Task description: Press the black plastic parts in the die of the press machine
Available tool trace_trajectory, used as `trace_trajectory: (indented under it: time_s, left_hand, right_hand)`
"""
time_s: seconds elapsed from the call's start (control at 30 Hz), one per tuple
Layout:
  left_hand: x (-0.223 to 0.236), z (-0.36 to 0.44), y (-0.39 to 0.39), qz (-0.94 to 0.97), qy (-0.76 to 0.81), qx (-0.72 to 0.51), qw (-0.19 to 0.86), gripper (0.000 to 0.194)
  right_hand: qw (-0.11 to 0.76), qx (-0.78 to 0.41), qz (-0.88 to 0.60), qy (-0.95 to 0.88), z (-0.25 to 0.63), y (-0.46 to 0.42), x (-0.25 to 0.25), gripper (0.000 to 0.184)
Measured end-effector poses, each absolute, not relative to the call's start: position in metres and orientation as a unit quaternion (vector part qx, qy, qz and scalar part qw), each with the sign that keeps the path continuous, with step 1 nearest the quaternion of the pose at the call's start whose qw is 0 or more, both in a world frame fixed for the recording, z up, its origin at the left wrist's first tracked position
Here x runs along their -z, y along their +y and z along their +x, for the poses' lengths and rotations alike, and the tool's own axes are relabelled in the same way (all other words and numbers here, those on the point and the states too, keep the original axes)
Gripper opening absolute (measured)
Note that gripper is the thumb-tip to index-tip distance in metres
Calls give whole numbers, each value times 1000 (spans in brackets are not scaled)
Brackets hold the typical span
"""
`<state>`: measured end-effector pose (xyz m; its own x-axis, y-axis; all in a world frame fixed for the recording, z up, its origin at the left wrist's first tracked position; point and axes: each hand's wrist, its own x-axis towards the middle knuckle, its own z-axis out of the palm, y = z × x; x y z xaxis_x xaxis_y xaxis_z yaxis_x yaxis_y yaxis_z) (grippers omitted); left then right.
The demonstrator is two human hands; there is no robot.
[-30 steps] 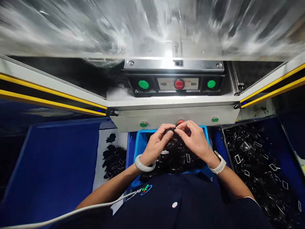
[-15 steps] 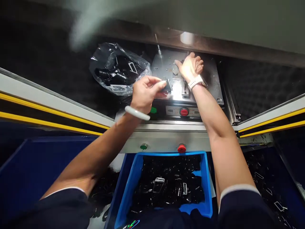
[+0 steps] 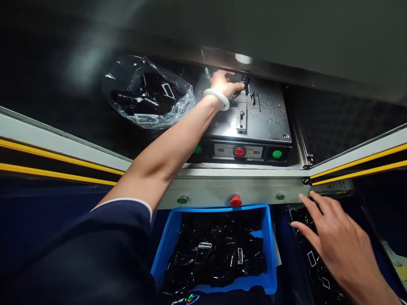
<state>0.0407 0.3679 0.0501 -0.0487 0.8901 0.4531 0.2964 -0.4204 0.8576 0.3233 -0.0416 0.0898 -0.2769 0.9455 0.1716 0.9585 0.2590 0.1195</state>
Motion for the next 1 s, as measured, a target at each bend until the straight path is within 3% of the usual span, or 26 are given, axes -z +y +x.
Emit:
trace_trajectory:
  time_s: [0.1, 0.2, 0.33, 0.53, 0.83, 1.0]
  left_hand:
    - [-40, 14, 276, 632, 516, -539, 209, 36]
    - [-11, -31, 154, 672, 497, -513, 195, 8]
    - [33, -92, 45, 684, 575, -390, 223, 23]
    - [76, -137, 32, 741, 601, -199, 222, 45]
    - [71, -112, 13, 710, 647, -240, 143, 39]
    - [69, -37, -39, 790, 494, -187, 310, 27]
  right_hand:
    - [40, 17, -593, -804, 315, -43, -57, 43]
    - [27, -44, -607, -793, 309, -19, -17, 31]
    - [11, -88, -641, -762, 322, 5, 19, 19]
    - [55, -110, -650, -750, 332, 14, 36, 12]
    - [83, -52, -689, -718, 306, 1, 42, 19]
    - [-34, -145, -623, -768, 242, -37, 60, 23]
